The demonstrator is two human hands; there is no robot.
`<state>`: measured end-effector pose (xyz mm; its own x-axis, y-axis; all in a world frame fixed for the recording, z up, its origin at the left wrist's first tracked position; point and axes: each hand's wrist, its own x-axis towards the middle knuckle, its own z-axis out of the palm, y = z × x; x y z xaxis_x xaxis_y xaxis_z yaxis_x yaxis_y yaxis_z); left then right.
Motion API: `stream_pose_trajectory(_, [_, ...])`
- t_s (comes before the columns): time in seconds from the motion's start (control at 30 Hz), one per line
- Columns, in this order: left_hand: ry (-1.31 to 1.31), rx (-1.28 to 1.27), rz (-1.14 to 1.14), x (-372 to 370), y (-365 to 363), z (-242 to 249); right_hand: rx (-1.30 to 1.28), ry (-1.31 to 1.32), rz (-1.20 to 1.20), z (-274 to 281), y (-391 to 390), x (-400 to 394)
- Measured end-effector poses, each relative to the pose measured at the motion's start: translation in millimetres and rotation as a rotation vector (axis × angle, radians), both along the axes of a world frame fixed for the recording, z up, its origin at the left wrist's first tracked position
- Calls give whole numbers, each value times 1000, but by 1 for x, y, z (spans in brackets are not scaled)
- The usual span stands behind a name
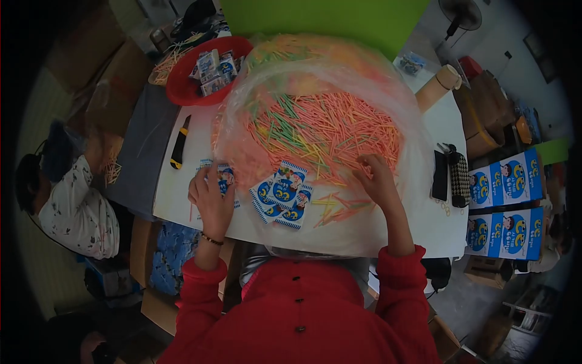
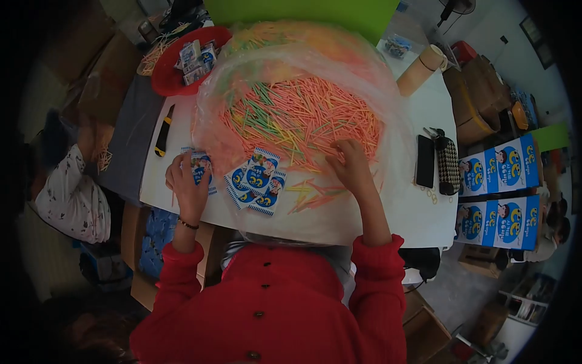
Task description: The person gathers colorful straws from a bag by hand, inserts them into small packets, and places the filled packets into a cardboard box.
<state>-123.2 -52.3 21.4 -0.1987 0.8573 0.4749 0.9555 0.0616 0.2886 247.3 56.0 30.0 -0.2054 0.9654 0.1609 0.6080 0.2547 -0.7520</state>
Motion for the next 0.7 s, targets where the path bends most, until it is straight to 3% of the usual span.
stream_pose_trajectory(0.07, [40, 89, -53, 21, 8, 7, 285, -227, 138, -13, 18, -10])
stream_pose_trajectory(0.13, [-126, -50, -279, 49, 23, 15, 287, -337, 149, -16, 31, -20])
stream_pose_trajectory(0.2, [-94, -143, -275, 69, 38, 10, 296, -448, 165, -16, 43, -25])
stream_pose_trajectory(0.27, [-65, -239, -269, 74, 47, -5, 12, -708, 298, -15, 52, -26])
stream_pose_trajectory(0.37, [-164, -253, -307, 76, 56, -24, -22, -841, 339, -6, 44, -27])
stream_pose_trajectory(0.5, [-402, -214, -409, 67, 58, -21, 23, -831, 433, -16, 42, -12])
stream_pose_trajectory(0.57, [-508, -179, -442, 65, 58, -16, 450, -514, 400, -36, 43, 1])
stream_pose_trajectory(0.6, [-728, -187, -407, 65, 55, -14, 452, -519, 402, -40, 39, 3])
stream_pose_trajectory(0.63, [-948, -192, -368, 65, 54, -14, 277, -181, 320, -44, 35, 5])
stream_pose_trajectory(0.67, [-952, -189, -368, 66, 56, -16, 97, 155, 232, -48, 33, 7])
stream_pose_trajectory(0.7, [-1060, -174, -384, 67, 56, -19, 96, 153, 232, -52, 32, 5])
